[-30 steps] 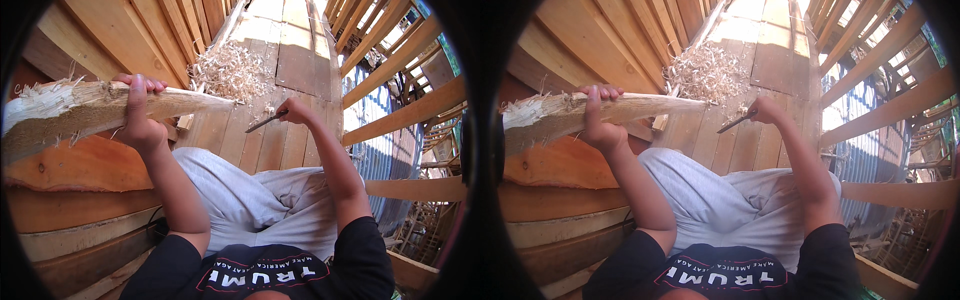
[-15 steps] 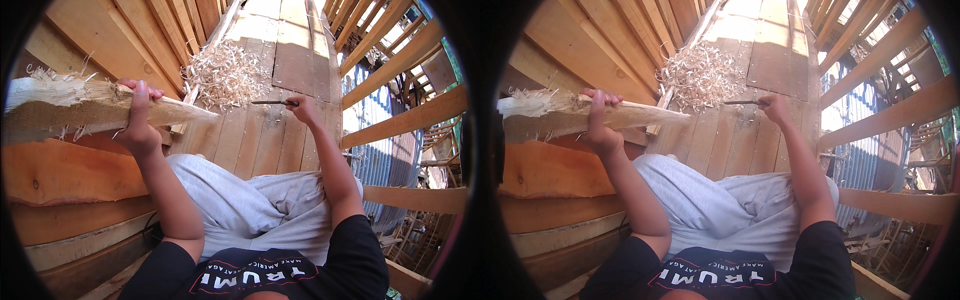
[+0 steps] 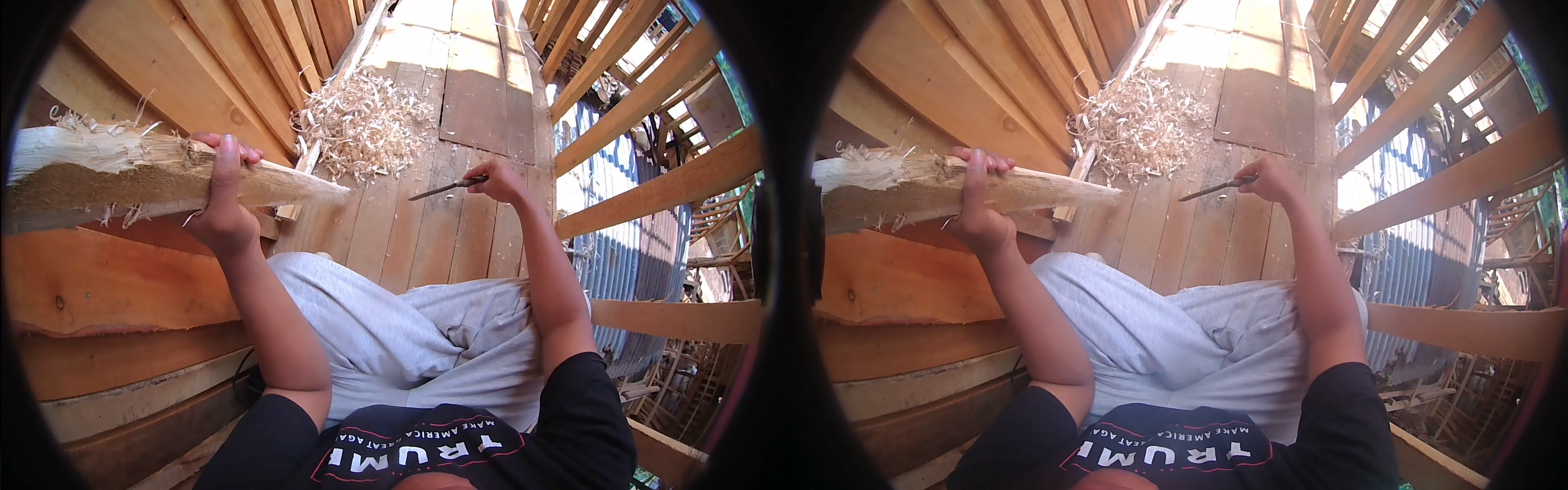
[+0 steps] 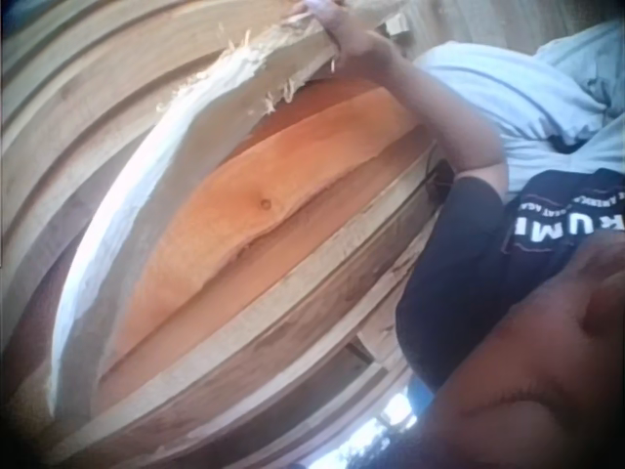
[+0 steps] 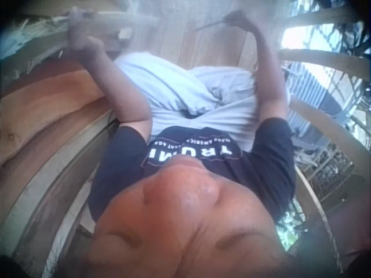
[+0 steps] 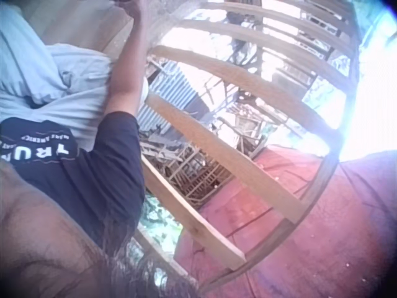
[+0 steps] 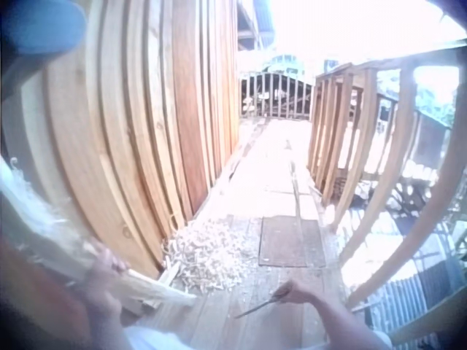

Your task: The person sits on a wooden floor and uses a knife to carve a long piece of wood, peeling off thin shavings. The person rotates the wood and continues carving along its length, accumulating wood shavings on the floor.

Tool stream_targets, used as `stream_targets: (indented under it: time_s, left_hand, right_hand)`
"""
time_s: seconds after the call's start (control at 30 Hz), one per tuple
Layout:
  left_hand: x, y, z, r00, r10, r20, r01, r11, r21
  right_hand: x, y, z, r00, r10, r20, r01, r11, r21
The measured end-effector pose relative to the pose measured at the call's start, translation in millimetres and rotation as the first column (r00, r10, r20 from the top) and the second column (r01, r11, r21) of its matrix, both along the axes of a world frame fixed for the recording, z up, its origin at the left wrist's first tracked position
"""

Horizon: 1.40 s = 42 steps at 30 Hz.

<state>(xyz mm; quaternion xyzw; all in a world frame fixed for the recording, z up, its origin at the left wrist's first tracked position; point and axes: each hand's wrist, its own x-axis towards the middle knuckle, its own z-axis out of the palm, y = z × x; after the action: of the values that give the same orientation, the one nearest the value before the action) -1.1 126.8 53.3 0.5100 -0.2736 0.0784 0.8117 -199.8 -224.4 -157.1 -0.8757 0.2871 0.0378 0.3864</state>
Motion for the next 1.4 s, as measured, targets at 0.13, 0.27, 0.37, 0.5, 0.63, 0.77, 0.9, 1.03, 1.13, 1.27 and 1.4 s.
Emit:
stream_targets:
  time_s: [0.13, 0.27, 0.37, 0.5, 0.63, 0.77, 0.9, 1.03, 1.13, 1.27, 1.4]
  left_hand:
    - [2.3, 1.2, -0.1, 1.0, 0.018, -0.004, -0.018, 1.0, -0.017]
    - [2.2, 2.3, 1.4, 1.0, 0.019, -0.006, -0.019, 0.999, -0.026]
    - [2.0, 3.7, 2.3, 1.0, 0.021, -0.013, -0.021, 0.999, -0.032]
    - [5.3, 3.5, -0.3, 1.0, 0.003, -0.021, -0.004, 0.999, -0.045]
    - [5.4, 5.2, -0.5, 0.999, -0.003, -0.035, 0.001, 0.999, -0.043]
    - [4.6, 5.7, 1.6, 1.0, -0.004, -0.029, 0.003, 0.999, -0.05]
    - [8.0, 10.5, 0.2, 0.999, 0.012, -0.032, -0.014, 0.999, -0.053]
    - [7.1, 4.8, 0.6, 0.999, -0.019, -0.047, 0.016, 0.998, -0.061]
    - [5.3, 7.2, 1.4, 0.998, -0.028, -0.049, 0.025, 0.998, -0.06]
    - [4.5, 7.6, 1.6, 0.998, -0.026, -0.063, 0.021, 0.997, -0.073]
    - [4.6, 5.7, 2.3, 0.999, -0.02, -0.046, 0.016, 0.997, -0.072]
  right_hand:
    - [8.5, 37.6, -7.7, 0.925, 0.366, -0.105, -0.34, 0.918, 0.202]
    - [17.5, 59.8, -16.7, 0.882, 0.455, -0.121, -0.438, 0.887, 0.144]
    - [21.8, 69.0, -17.2, 0.872, 0.472, -0.132, -0.453, 0.879, 0.15]
    - [20.8, 67.9, -29.1, 0.913, 0.402, -0.07, -0.401, 0.915, 0.033]
    - [14.6, 38.4, -24.0, 0.999, -0.042, 0.028, 0.046, 0.987, -0.154]
    - [2.0, 13.1, -12.5, 0.967, -0.244, 0.079, 0.254, 0.952, -0.174]
    - [2.1, 19.2, -2.4, 0.995, 0.082, -0.055, -0.082, 0.997, 0.007]
    - [-4.8, 10.3, -19.7, 0.996, 0.068, -0.054, -0.072, 0.996, -0.058]
    - [2.4, 5.9, -20.1, 0.933, -0.301, 0.198, 0.325, 0.94, -0.103]
    - [-25.5, -32.0, -8.1, 0.999, 0.028, 0.026, -0.029, 0.999, 0.018]
    - [-54.0, -55.7, -9.9, 0.983, -0.007, -0.186, 0.001, 0.999, -0.032]
